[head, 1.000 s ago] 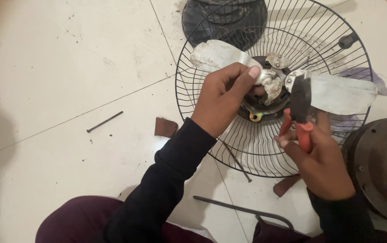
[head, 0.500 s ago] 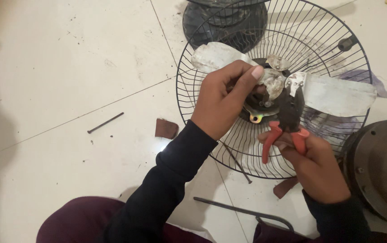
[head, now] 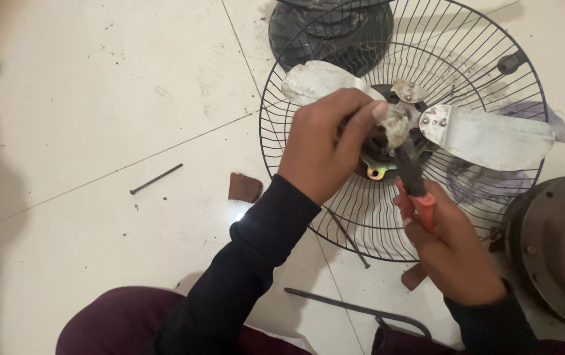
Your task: The person sits on the floor working on a pedestal fan lying face-up. They loosen the central nut holding the fan blades by hand, then use pliers to grip and turn the nut while steadying the blade assembly, working on the blade hub throughout the clip.
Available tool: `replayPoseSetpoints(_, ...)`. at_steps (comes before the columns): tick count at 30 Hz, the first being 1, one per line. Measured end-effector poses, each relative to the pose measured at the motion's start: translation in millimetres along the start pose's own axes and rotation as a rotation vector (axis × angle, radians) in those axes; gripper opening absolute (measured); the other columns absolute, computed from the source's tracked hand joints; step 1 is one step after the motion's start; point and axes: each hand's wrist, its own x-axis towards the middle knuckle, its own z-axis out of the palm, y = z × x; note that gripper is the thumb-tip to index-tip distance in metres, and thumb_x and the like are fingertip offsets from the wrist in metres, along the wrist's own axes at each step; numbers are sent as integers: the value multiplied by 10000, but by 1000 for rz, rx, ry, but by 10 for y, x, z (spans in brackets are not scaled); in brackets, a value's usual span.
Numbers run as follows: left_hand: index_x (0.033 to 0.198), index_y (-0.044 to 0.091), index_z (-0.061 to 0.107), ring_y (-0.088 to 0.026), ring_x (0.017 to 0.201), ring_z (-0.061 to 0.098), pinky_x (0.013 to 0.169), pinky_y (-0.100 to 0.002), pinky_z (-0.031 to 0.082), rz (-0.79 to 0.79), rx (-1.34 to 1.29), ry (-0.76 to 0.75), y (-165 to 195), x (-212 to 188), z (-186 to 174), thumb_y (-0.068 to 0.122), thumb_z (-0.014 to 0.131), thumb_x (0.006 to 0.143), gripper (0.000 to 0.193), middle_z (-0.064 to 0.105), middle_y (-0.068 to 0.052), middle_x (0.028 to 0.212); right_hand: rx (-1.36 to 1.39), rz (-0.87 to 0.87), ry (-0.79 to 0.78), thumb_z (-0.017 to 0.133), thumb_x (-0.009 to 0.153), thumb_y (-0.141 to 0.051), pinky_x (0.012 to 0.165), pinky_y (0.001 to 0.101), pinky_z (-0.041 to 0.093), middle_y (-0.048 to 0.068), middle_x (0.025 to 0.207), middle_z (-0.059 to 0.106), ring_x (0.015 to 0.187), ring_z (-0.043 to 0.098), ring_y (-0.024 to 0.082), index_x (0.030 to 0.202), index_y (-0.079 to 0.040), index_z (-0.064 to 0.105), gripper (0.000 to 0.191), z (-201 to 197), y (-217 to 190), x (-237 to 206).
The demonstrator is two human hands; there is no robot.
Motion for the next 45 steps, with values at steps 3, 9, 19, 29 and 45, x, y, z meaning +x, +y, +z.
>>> replayPoseSetpoints(3, 963, 13, 687, -150, 677, 699, 638, -284, 540, -15, 24, 53, -13, 8, -8, 219, 617, 1052, 235, 690, -63, 779, 34, 84, 22, 530, 925, -3, 428, 386, 596, 31, 1114, 581, 761, 579, 102, 1472, -141, 511, 564, -31, 53, 16)
replayPoseSetpoints(9, 978, 23, 690, -108, 696, 731, 658, -250, 572, -112, -106, -37, -51, 21, -6, 238, 598, 1055, 247, 732, -50, 754, 16, 38, -20, 533, 964, 16, 464, 401, 625, 70, 1126, 522, 765, 570, 138, 1540, -129, 521, 594, -61, 86, 15)
replayPoseSetpoints(19, 987, 10, 687, -205, 695, 714, 652, -317, 544, -8, -14, -69, -37, -33, 43, 201, 627, 1033, 205, 687, -89, 798, -20, 60, -25, 515, 927, 14, 449, 394, 610, 42, 1135, 556, 763, 582, 138, 1452, -132, 516, 545, -4, -69, -17)
replayPoseSetpoints(29, 1003, 18, 691, -200, 706, 706, 666, -320, 543, 0, -8, -72, -43, -28, 46, 202, 626, 1036, 198, 688, -83, 811, -35, 53, -9, 480, 948, -2, 436, 387, 600, 61, 1091, 564, 723, 582, 142, 1395, -82, 546, 459, 0, -31, -17)
replayPoseSetpoints(45, 926, 19, 664, -234, 639, 692, 620, -338, 524, -58, 20, -84, -42, -27, 46, 242, 617, 1031, 250, 666, -100, 724, 76, 122, -52, 542, 854, 52, 420, 397, 633, 58, 1004, 542, 760, 558, 147, 1455, -56, 567, 611, -50, 47, 34)
